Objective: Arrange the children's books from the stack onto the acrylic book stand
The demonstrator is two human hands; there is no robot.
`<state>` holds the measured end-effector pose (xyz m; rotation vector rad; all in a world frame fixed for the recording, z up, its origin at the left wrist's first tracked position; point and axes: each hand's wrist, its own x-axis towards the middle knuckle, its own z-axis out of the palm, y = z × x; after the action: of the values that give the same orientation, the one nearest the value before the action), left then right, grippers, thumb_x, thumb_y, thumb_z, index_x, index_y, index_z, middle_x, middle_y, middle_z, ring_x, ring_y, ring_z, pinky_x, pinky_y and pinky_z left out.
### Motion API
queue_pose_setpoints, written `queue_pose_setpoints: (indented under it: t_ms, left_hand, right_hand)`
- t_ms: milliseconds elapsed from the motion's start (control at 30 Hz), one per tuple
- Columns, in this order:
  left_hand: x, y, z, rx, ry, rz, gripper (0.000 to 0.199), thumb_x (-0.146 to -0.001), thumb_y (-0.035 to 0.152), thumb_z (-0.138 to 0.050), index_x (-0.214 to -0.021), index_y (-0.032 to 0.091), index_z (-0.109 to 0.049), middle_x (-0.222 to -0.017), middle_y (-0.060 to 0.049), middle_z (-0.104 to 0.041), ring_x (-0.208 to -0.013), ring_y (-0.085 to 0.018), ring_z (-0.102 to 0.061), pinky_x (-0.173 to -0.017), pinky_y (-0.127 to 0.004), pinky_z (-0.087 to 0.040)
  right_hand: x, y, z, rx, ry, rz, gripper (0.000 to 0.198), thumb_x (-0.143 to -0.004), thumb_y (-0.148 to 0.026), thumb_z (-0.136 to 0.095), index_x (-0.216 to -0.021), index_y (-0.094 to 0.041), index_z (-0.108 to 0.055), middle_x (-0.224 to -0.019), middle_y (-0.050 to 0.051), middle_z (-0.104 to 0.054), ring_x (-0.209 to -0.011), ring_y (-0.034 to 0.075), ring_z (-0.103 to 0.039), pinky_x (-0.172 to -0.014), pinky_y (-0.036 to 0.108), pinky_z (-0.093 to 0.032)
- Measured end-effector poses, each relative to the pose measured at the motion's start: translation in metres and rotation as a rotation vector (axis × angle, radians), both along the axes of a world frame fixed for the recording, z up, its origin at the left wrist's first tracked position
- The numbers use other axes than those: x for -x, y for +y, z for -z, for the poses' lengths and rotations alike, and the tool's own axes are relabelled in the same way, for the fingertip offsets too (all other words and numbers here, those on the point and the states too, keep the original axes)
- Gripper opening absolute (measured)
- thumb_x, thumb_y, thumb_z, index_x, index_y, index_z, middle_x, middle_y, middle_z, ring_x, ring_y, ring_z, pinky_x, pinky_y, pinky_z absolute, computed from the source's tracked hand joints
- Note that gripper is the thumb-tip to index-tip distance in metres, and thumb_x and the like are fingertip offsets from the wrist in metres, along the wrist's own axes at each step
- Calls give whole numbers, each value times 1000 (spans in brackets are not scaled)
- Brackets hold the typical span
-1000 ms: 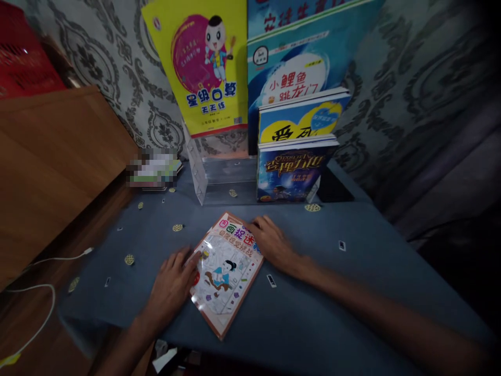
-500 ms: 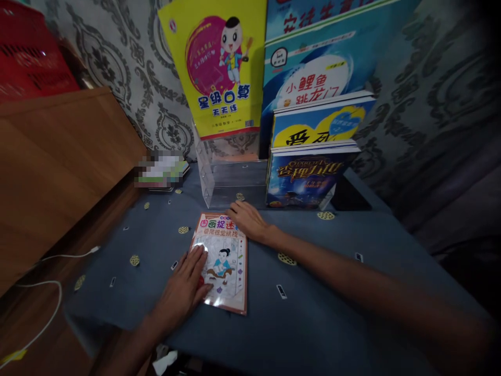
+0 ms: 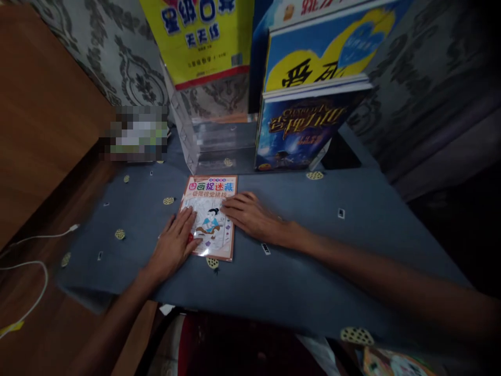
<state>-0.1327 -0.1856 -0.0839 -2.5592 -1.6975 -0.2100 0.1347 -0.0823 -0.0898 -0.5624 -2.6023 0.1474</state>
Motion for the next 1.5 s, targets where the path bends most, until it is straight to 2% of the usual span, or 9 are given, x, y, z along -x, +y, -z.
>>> queue_pose_setpoints:
  t_ms: [133,267,567,700,767,967,1200,1333,1500]
  left_hand:
    - [1,1,-1,-5,-6,16,60,-105,47,-36,-156,16,-28,-159,-19,-40,-148,-31,-37,-118,-54,-34]
    - [0,0,-1,7,-35,19,61,-104,47,-37,-157,20,-25,-160,-16,-38,-148,-31,-36,-119,-54,-33]
    - [-2,-1,-5,42,-88,-18,58,-104,47,-39,-153,17,-35,-160,-18,-38,-148,-31,-37,-119,-54,-33]
    - [1,5,-14,101,-208,-84,57,-100,51,-45,-145,17,-48,-163,-19,-30,-151,-33,-30,-117,-53,-35]
    - [2,13,-20,141,-283,-141,55,-98,52,-48,-140,17,-55,-160,-19,-37,-149,-34,-34,-116,-52,-37]
    - [-1,44,-26,153,-678,-316,50,-87,48,-59,-128,18,-62,-129,-14,-66,-122,-31,-61,-107,-48,-46]
    - [4,62,-30,352,-1392,-617,60,-66,38,-79,-117,15,-59,-94,-9,-74,-82,-25,-73,-72,-36,-58]
    - [0,58,-32,573,-1621,-607,42,-67,24,-79,-104,14,-61,-84,-8,-76,-77,-26,-75,-68,-35,-61]
    - [-6,47,-36,583,-1780,-526,27,-70,16,-78,-91,17,-62,-87,-6,-78,-78,-23,-77,-74,-34,-64]
  right_hand:
    - [-16,-54,-4,44,6,-156,31,-103,-17,-43,-126,-11,-64,-125,12,-71,-120,27,-58,-100,46,-44]
    - [-22,-82,-4,86,0,-156,34,-102,-14,-43,-131,-9,-60,-132,15,-68,-125,28,-57,-103,49,-45]
    - [-26,-82,-9,138,35,-199,30,-102,-15,-44,-122,-13,-66,-126,12,-71,-125,27,-58,-103,50,-47]
    - [-27,-81,-14,227,57,-198,29,-102,-18,-44,-121,-15,-67,-124,10,-72,-124,24,-59,-104,49,-46]
    - [-27,-80,-15,263,81,-167,29,-102,-19,-45,-121,-17,-67,-123,10,-73,-122,23,-60,-104,48,-46]
    - [-23,-66,-15,232,115,65,25,-100,-23,-53,-118,-18,-70,-125,11,-72,-118,25,-63,-98,46,-51]
    - [-16,-58,-11,282,136,141,23,-98,-20,-56,-114,-17,-72,-117,11,-75,-110,27,-66,-96,48,-53]
    - [-16,-55,-2,317,221,122,22,-99,-21,-55,-111,-16,-73,-114,11,-76,-108,25,-66,-96,48,-53]
    - [-20,-50,3,480,358,121,20,-96,-19,-57,-104,-20,-74,-111,11,-75,-107,24,-67,-93,45,-55]
